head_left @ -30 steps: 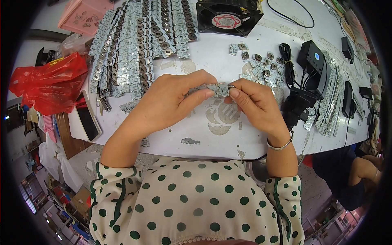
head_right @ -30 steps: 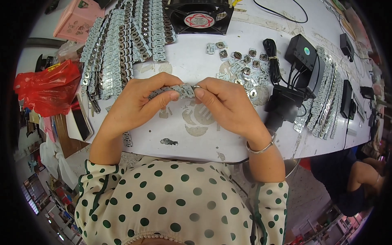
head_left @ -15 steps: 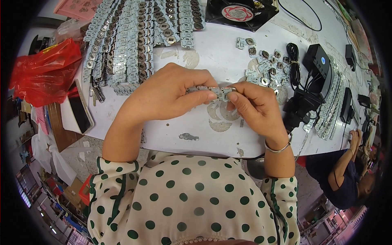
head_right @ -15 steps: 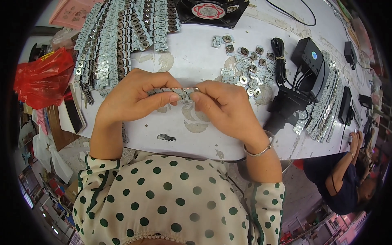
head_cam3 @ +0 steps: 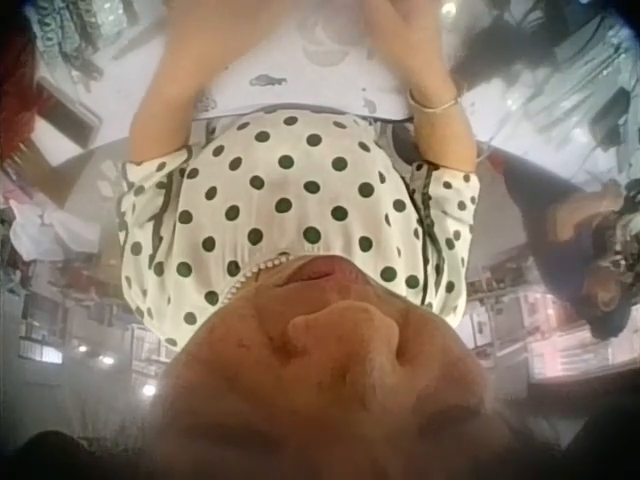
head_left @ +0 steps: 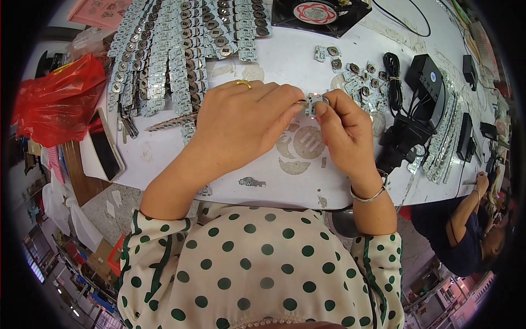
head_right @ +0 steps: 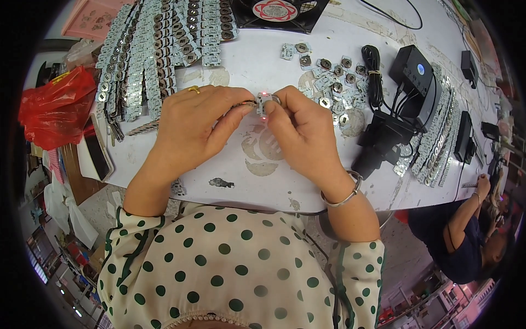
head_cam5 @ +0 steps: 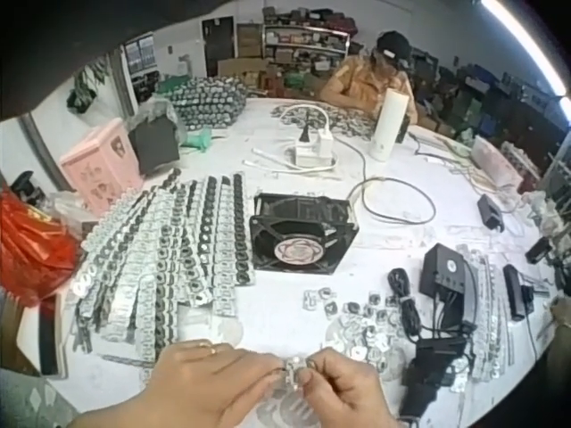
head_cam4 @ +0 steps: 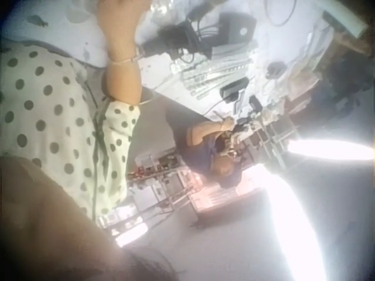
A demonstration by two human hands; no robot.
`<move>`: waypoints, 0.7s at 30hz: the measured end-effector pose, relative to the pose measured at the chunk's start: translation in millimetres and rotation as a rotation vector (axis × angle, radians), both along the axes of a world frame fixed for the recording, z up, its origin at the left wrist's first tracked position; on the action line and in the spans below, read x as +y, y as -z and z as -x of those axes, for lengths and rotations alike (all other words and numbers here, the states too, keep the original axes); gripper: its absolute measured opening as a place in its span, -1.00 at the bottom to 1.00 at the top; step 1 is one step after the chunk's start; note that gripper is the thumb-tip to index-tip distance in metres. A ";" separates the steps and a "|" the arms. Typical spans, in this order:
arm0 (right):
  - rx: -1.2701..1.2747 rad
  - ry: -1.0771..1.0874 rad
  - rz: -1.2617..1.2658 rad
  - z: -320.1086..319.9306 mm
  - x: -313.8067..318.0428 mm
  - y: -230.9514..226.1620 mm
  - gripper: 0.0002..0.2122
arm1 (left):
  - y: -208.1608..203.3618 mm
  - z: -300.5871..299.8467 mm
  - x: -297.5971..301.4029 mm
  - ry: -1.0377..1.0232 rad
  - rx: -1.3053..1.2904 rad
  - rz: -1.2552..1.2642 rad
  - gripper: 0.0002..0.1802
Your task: The person assembles LED strips by hand, connecting small plastic clips to electronic segments.
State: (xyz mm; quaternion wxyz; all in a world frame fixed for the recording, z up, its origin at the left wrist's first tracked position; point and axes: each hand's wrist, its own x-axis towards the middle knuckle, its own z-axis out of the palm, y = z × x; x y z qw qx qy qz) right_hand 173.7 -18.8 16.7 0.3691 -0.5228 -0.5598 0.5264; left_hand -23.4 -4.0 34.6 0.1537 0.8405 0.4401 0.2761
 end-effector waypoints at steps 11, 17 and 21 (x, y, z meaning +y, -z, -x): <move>0.155 0.114 0.178 4.4 2.6 -1.7 -0.81 | 7.8 -8.9 2.7 -0.039 -0.020 -0.005 -0.85; 0.192 0.146 0.214 0.7 4.6 -1.5 -0.82 | 8.8 -10.8 2.1 -0.003 0.010 0.082 -0.82; -0.256 0.086 -0.031 -12.5 10.1 -1.4 -0.82 | 10.7 -5.7 -0.1 0.009 0.110 0.181 -0.77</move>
